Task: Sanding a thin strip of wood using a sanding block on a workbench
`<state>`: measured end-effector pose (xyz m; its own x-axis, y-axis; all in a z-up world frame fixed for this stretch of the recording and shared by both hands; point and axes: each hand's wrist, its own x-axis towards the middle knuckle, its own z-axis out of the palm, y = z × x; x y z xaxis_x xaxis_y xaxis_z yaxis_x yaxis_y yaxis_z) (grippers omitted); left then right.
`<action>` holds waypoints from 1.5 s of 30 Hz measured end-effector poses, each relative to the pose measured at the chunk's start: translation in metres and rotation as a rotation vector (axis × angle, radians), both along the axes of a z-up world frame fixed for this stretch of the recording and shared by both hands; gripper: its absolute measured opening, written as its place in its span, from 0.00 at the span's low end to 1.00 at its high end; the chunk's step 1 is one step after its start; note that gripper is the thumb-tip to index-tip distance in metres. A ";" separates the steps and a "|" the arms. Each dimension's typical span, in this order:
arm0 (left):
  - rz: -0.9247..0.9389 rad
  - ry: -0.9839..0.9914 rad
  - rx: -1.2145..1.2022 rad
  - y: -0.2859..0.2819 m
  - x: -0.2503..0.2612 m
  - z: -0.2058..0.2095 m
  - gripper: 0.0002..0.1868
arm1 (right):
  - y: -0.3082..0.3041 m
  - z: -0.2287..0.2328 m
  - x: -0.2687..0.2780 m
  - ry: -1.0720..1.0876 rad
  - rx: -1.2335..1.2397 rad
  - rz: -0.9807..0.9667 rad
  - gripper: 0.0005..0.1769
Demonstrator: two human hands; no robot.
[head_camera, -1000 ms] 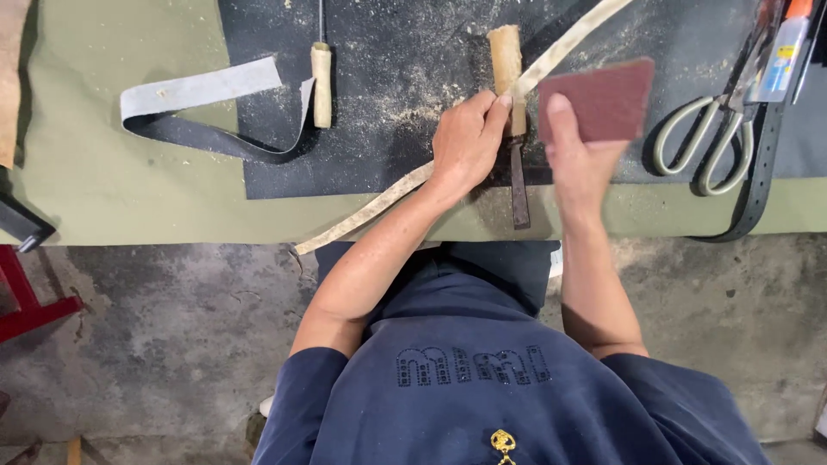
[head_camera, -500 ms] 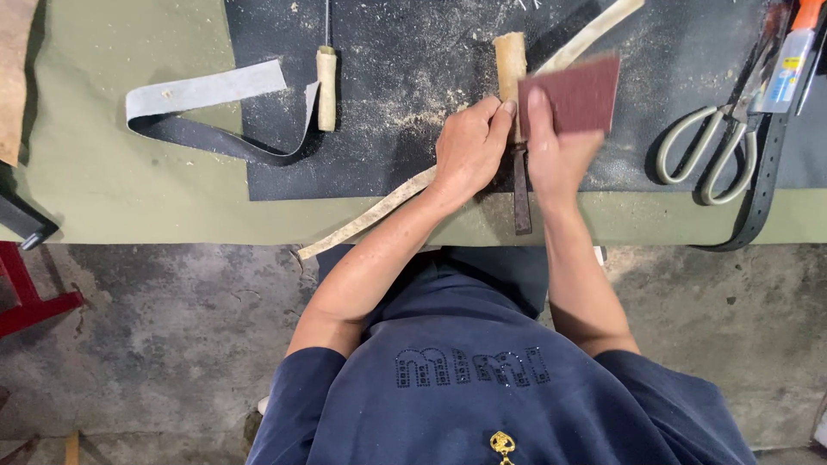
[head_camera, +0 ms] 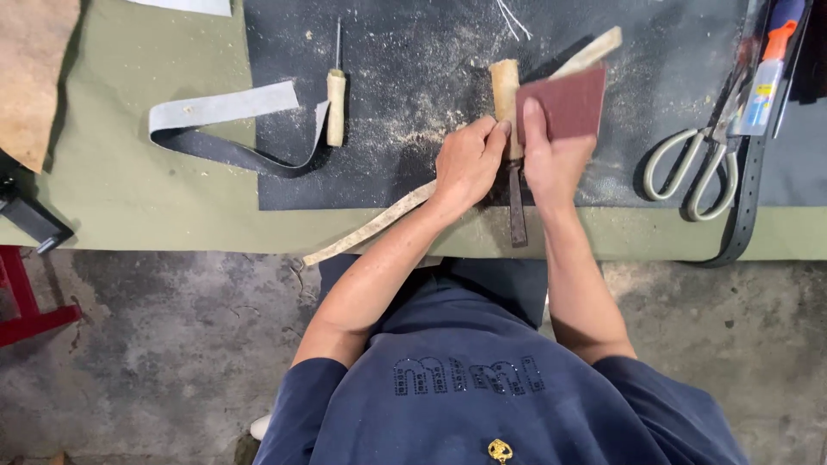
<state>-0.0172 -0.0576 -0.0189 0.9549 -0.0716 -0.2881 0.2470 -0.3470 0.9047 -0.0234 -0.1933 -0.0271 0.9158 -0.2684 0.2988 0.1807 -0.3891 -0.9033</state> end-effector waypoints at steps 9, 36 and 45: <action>-0.002 -0.031 -0.012 0.000 -0.001 0.006 0.21 | -0.028 0.010 -0.032 0.168 0.094 -0.104 0.08; 0.010 -0.022 0.023 -0.002 0.003 0.001 0.20 | -0.001 -0.012 -0.008 0.039 0.041 0.021 0.07; 0.012 -0.070 -0.017 -0.003 -0.001 -0.004 0.19 | -0.033 0.010 -0.044 0.322 0.036 -0.070 0.05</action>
<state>-0.0183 -0.0602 -0.0226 0.9735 -0.0646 -0.2194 0.1868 -0.3289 0.9257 -0.0674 -0.2261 -0.0170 0.9405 -0.3394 -0.0144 -0.1430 -0.3569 -0.9231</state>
